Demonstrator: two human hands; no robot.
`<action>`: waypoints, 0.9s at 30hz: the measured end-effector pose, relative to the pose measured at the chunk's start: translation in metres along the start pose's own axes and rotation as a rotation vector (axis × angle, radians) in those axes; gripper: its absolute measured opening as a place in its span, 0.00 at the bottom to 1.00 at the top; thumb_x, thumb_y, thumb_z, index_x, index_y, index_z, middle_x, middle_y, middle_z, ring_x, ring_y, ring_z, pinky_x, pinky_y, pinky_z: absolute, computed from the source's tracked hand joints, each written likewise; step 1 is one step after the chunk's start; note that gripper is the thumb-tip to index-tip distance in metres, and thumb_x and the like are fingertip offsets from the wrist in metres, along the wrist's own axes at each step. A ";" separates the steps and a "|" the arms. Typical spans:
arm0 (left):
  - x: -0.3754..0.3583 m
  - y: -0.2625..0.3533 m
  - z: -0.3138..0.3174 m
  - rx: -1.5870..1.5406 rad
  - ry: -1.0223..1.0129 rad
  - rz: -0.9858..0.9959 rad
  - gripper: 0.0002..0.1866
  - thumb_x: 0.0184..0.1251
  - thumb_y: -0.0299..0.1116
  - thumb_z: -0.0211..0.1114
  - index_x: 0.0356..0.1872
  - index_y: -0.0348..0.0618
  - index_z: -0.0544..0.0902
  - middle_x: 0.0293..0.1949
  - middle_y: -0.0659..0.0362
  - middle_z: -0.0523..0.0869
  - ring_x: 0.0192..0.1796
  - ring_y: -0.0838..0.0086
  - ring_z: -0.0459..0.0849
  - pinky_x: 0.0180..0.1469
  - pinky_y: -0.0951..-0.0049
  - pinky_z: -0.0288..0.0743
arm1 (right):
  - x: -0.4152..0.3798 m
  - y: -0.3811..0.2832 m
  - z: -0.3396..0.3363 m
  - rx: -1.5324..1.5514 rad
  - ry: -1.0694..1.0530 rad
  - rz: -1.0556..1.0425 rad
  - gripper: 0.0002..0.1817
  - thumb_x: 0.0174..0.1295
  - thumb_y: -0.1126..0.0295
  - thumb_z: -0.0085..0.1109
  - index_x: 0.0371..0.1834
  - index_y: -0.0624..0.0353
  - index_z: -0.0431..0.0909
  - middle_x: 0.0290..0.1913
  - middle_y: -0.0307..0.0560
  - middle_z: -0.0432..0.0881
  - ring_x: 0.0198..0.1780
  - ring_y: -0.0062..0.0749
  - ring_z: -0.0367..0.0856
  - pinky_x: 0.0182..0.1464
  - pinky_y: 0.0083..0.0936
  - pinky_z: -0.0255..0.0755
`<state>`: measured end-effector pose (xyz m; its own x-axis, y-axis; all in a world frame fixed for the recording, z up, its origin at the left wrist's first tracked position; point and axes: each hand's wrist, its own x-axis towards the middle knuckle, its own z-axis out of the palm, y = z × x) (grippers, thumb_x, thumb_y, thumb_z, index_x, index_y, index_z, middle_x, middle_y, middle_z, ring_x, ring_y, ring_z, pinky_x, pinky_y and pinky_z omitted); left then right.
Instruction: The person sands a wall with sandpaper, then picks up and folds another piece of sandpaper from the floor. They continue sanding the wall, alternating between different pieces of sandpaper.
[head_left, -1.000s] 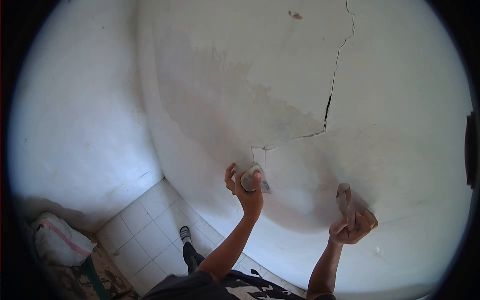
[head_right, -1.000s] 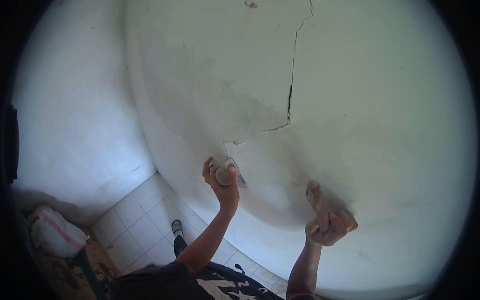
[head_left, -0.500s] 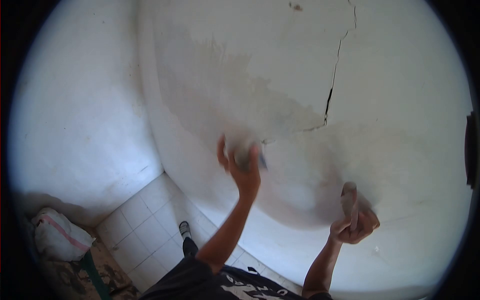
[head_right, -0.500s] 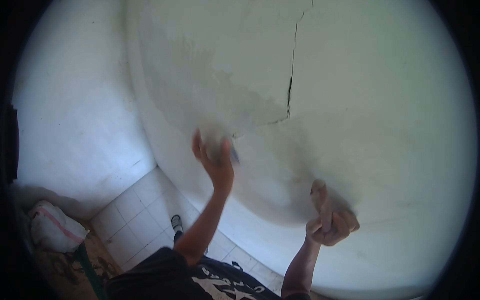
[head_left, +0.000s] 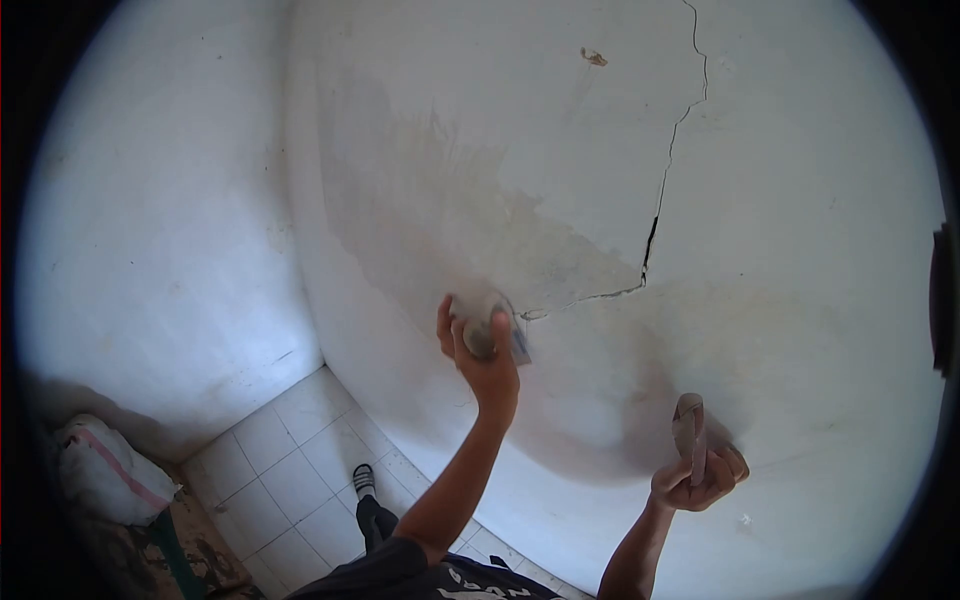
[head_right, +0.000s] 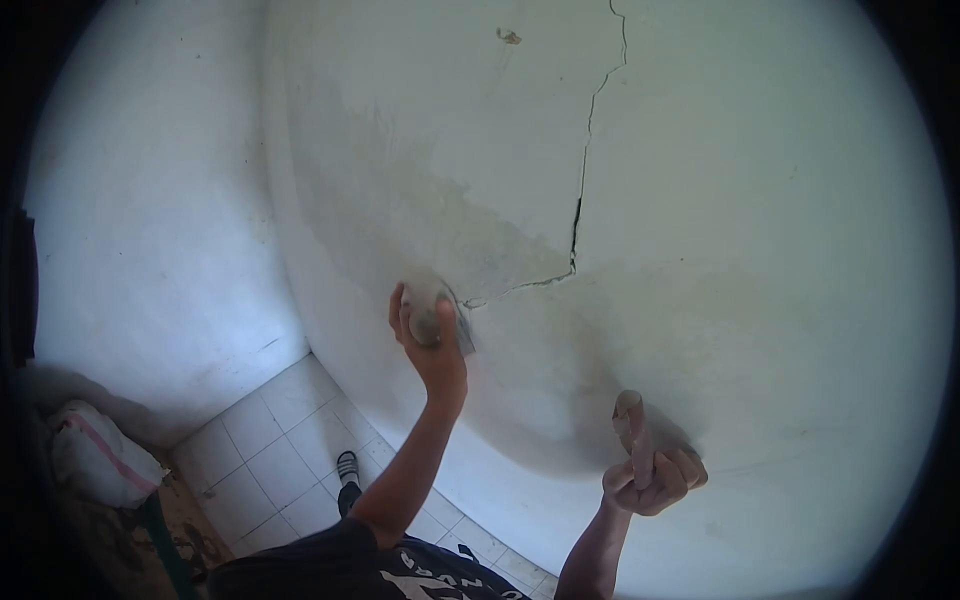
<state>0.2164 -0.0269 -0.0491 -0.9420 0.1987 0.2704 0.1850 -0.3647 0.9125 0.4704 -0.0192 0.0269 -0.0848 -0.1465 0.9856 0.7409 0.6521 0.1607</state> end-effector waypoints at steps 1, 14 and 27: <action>0.000 0.001 -0.002 -0.022 -0.018 0.044 0.29 0.74 0.40 0.67 0.69 0.36 0.69 0.76 0.51 0.60 0.75 0.55 0.61 0.74 0.59 0.59 | 0.001 -0.001 -0.003 -0.010 -0.013 -0.010 0.06 0.62 0.68 0.52 0.40 0.52 0.69 0.38 0.39 0.72 0.41 0.37 0.68 0.41 0.34 0.66; -0.068 -0.049 -0.020 0.231 -0.146 0.153 0.23 0.73 0.44 0.67 0.56 0.36 0.75 0.75 0.47 0.58 0.75 0.52 0.61 0.71 0.52 0.62 | 0.000 -0.001 0.000 0.000 0.032 -0.026 0.05 0.68 0.70 0.50 0.38 0.58 0.72 0.38 0.43 0.73 0.41 0.40 0.72 0.43 0.38 0.68; 0.007 0.022 0.011 -0.159 -0.020 0.159 0.27 0.72 0.45 0.68 0.59 0.32 0.73 0.76 0.42 0.57 0.79 0.49 0.59 0.74 0.51 0.61 | 0.001 -0.002 -0.003 -0.010 -0.043 0.015 0.07 0.63 0.65 0.53 0.39 0.54 0.70 0.39 0.40 0.71 0.43 0.38 0.69 0.43 0.34 0.66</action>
<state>0.2169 -0.0235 -0.0243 -0.8986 0.1443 0.4144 0.2828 -0.5317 0.7983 0.4706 -0.0230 0.0273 -0.1025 -0.1045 0.9892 0.7486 0.6467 0.1459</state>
